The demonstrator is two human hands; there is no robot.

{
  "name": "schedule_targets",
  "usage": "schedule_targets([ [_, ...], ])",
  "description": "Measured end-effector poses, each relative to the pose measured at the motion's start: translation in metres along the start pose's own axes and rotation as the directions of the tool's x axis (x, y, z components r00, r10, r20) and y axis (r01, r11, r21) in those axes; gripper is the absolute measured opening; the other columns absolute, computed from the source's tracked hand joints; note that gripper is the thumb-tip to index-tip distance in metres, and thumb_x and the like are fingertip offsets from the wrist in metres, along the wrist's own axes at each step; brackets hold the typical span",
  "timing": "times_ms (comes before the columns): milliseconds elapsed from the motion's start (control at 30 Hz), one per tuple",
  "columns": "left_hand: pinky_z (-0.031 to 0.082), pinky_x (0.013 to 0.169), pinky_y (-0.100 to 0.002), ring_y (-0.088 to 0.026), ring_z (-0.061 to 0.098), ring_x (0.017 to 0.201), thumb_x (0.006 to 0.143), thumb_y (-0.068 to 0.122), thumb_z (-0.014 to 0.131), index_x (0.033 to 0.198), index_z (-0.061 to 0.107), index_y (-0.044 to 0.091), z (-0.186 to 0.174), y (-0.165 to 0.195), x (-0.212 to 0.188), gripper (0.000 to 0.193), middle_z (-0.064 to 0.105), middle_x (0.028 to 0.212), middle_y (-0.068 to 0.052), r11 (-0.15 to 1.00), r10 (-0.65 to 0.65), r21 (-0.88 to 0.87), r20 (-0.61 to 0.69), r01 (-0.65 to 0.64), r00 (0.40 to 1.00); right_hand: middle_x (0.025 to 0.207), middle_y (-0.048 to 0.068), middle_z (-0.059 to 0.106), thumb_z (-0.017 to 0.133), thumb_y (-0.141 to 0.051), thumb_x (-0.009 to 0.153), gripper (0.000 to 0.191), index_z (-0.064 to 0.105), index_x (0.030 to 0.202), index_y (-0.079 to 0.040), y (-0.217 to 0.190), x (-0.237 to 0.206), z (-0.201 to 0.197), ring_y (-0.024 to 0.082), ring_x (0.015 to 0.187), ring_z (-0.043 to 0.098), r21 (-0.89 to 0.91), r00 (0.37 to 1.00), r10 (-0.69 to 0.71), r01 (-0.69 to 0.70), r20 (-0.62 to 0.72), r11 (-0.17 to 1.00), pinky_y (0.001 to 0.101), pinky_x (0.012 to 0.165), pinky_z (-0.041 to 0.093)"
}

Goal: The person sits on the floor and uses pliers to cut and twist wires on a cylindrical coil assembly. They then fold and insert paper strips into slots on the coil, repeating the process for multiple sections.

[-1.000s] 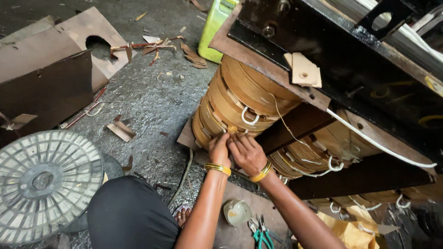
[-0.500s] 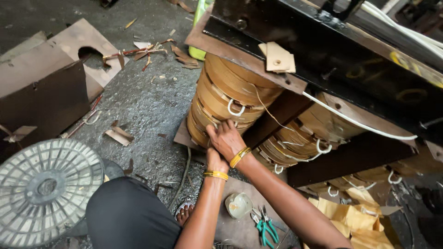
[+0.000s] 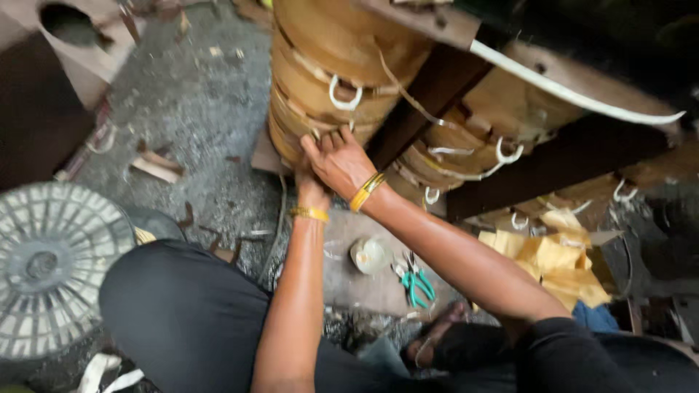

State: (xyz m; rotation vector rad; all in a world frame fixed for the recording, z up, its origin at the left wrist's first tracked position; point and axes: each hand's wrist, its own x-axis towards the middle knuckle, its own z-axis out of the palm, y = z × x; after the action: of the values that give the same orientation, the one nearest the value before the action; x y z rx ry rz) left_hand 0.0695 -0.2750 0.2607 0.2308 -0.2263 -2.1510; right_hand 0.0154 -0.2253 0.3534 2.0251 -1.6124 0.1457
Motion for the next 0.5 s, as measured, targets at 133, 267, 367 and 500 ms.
schedule_targets([
  [133,0.057,0.092,-0.032,-0.017,0.066,0.104,0.096,0.017,0.064,0.121,0.062,0.004,-0.012,0.002,0.004,0.028,0.068,0.115,-0.005,0.984,0.001,0.177,0.085,-0.016,0.996,0.123,0.025,0.065,0.057,-0.014,0.086,0.040,0.053,0.125,-0.002,0.004,-0.056,0.008,0.036,0.116,0.062,0.096,0.994,-0.031,0.041,-0.108,0.994,0.0456,0.105,0.044],
  [267,0.056,0.083,-0.034,-0.020,0.067,0.091,0.099,0.007,0.066,0.112,0.062,0.001,-0.021,-0.001,0.012,0.014,0.069,0.100,-0.009,0.985,-0.048,0.164,0.008,0.046,0.999,0.097,0.020,0.069,0.061,-0.006,0.089,0.044,0.052,0.131,0.000,-0.038,-0.171,0.035,0.036,0.097,0.067,0.328,0.825,0.331,-0.503,0.457,0.800,0.0505,0.107,0.044],
  [367,0.056,0.076,-0.034,-0.020,0.066,0.084,0.100,0.004,0.065,0.106,0.062,0.002,-0.030,-0.007,0.020,0.007,0.069,0.096,-0.010,0.976,-0.045,0.212,-0.033,0.051,0.998,0.087,0.022,0.071,0.060,-0.027,0.097,0.042,0.046,0.130,-0.004,-0.068,-0.256,0.080,0.040,0.087,0.069,0.162,0.493,0.289,-0.686,0.821,0.709,0.0472,0.106,0.044],
  [500,0.053,0.067,-0.032,-0.018,0.063,0.077,0.099,0.003,0.067,0.099,0.063,0.002,-0.035,-0.010,0.025,0.004,0.068,0.091,-0.009,0.951,-0.028,0.300,-0.137,0.069,0.990,0.083,0.022,0.071,0.060,-0.027,0.094,0.041,0.046,0.123,-0.001,-0.088,-0.328,0.138,0.039,0.082,0.071,0.346,0.771,0.173,-0.459,0.613,0.819,0.0543,0.108,0.038],
])
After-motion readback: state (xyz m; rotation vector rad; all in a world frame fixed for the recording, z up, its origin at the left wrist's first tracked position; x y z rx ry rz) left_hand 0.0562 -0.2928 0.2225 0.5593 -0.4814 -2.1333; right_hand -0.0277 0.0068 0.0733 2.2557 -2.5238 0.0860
